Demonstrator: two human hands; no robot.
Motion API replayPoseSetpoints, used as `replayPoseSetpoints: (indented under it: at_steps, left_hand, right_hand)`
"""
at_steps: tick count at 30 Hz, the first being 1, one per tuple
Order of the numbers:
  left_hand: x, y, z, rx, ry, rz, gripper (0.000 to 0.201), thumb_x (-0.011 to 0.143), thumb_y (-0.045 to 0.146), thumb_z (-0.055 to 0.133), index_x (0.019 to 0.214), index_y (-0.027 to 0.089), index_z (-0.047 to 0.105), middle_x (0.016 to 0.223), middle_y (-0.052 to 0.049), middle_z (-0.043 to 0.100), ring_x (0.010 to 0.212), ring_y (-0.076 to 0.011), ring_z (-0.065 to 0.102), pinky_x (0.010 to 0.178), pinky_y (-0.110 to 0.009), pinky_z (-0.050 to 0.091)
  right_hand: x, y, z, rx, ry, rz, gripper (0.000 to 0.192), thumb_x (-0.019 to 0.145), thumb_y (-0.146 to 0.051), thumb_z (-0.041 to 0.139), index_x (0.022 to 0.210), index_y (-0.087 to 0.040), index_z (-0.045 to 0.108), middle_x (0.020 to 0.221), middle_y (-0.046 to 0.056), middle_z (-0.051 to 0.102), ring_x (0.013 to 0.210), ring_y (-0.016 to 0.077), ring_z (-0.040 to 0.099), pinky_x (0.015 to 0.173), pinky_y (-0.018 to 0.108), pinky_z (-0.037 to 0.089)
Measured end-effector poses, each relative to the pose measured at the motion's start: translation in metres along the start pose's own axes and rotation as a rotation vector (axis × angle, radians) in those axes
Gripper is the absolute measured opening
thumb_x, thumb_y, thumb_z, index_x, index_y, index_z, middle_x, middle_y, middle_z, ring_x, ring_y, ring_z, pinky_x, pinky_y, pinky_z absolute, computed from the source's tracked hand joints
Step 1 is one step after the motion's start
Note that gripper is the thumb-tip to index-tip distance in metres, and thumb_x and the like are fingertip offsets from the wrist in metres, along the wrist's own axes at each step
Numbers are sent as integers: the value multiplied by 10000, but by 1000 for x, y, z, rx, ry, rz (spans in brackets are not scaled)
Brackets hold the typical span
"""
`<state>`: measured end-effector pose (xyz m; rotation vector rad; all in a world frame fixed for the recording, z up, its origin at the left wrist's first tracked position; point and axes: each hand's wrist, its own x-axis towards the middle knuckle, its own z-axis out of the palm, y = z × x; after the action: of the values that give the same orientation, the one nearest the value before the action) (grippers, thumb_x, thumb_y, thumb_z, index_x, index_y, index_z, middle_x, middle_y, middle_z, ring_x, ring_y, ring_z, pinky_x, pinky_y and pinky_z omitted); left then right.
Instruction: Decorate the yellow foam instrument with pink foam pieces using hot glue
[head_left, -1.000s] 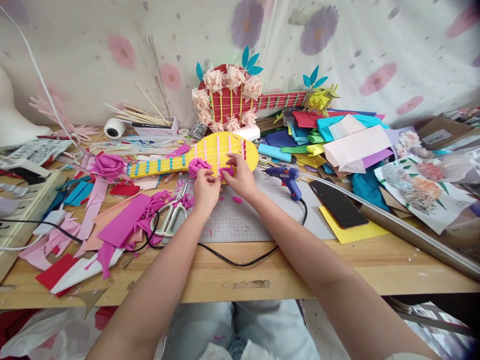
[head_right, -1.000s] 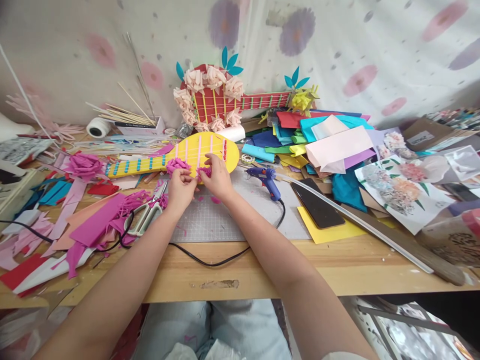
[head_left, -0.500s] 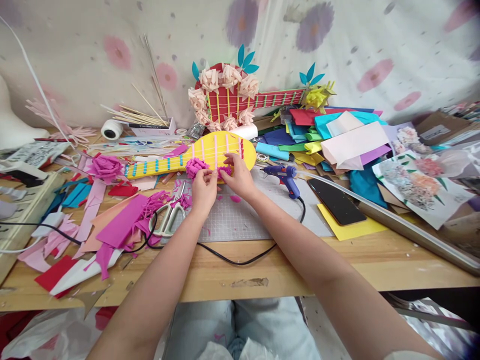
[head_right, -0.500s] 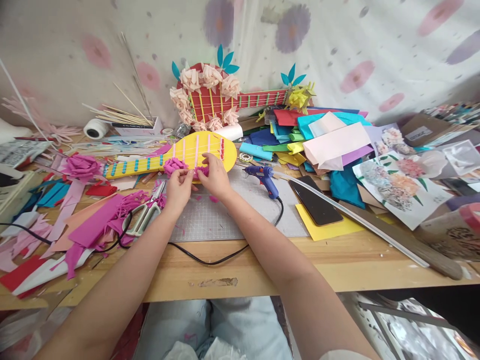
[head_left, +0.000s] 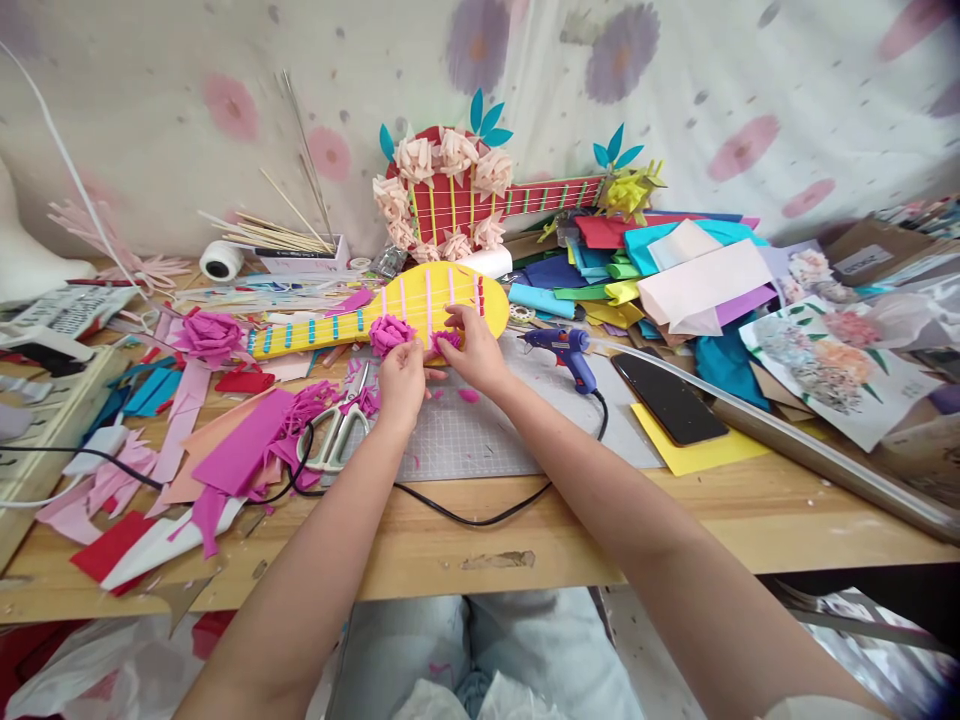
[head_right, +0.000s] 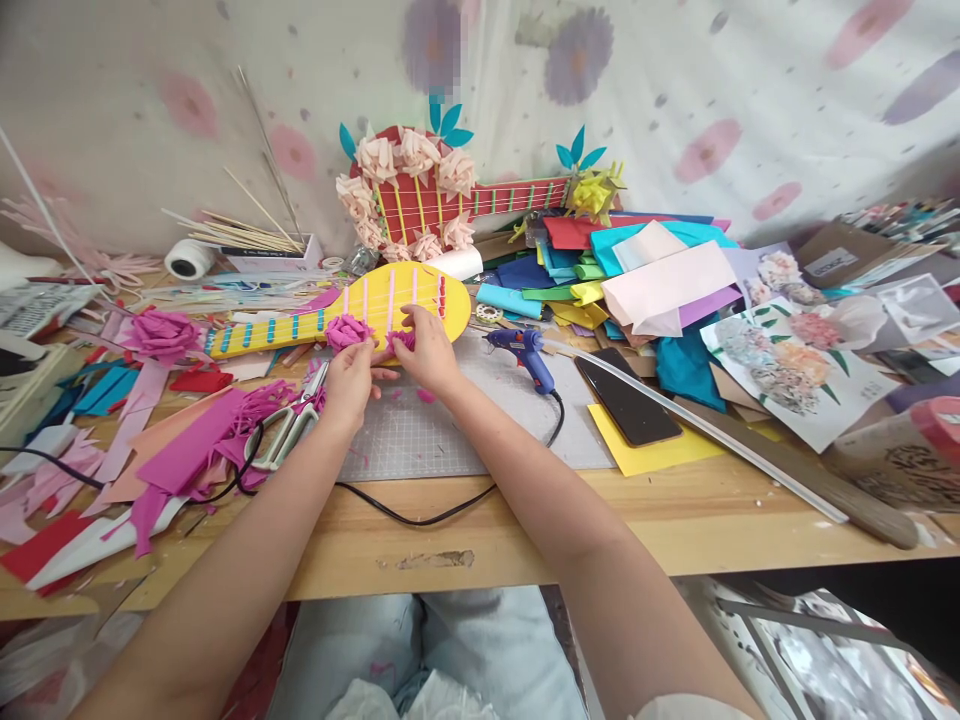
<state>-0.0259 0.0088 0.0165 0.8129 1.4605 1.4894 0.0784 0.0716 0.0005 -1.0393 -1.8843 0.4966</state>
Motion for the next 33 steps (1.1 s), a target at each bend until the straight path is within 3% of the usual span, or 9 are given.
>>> replayPoseSetpoints:
  at_steps: [6, 12, 17, 26, 33]
  left_hand:
    - [-5, 2, 1, -3, 22, 15, 222, 825, 353, 525, 929, 158, 511, 928, -86, 673, 488, -117, 632, 300, -161, 292]
    - [-8, -1, 3, 47, 31, 64, 208, 847, 332, 511, 976, 173, 473, 804, -36, 646, 484, -116, 623, 294, -159, 316]
    - [-8, -1, 6, -12, 54, 68, 210, 855, 281, 502, 1037, 186, 457, 844, -35, 643, 546, -121, 644, 306, -157, 335]
    - [-18, 7, 6, -139, 19, 2, 300, 838, 310, 533, 1105, 206, 446, 1073, -71, 624, 622, -97, 659, 374, -138, 421]
    - [-26, 7, 0, -234, -21, -97, 246, 838, 300, 502, 1045, 179, 449, 1082, -96, 639, 606, -105, 666, 396, -157, 443]
  right_hand:
    - [1, 0, 0, -4, -1, -3, 399, 752, -215, 548, 1145, -195, 477, 1013, 84, 604, 998, 215, 549, 913, 398, 439]
    - [1, 0, 0, -9, -6, -9, 397, 753, -211, 543, 1144, -182, 478, 1025, 93, 597, 1004, 215, 541, 916, 392, 436]
    - [1, 0, 0, -12, -6, -9, 400, 746, -208, 546, 1139, -177, 477, 1019, 90, 594, 1001, 212, 543, 922, 388, 435]
    - [2, -2, -2, 3, -26, -7, 396, 749, -234, 534, 1139, -185, 487, 1033, 98, 594, 1010, 223, 541, 918, 399, 432]
    - [2, -2, -3, -3, -24, 2, 370, 747, -233, 535, 1113, -195, 494, 1025, 86, 603, 999, 216, 551, 908, 393, 441]
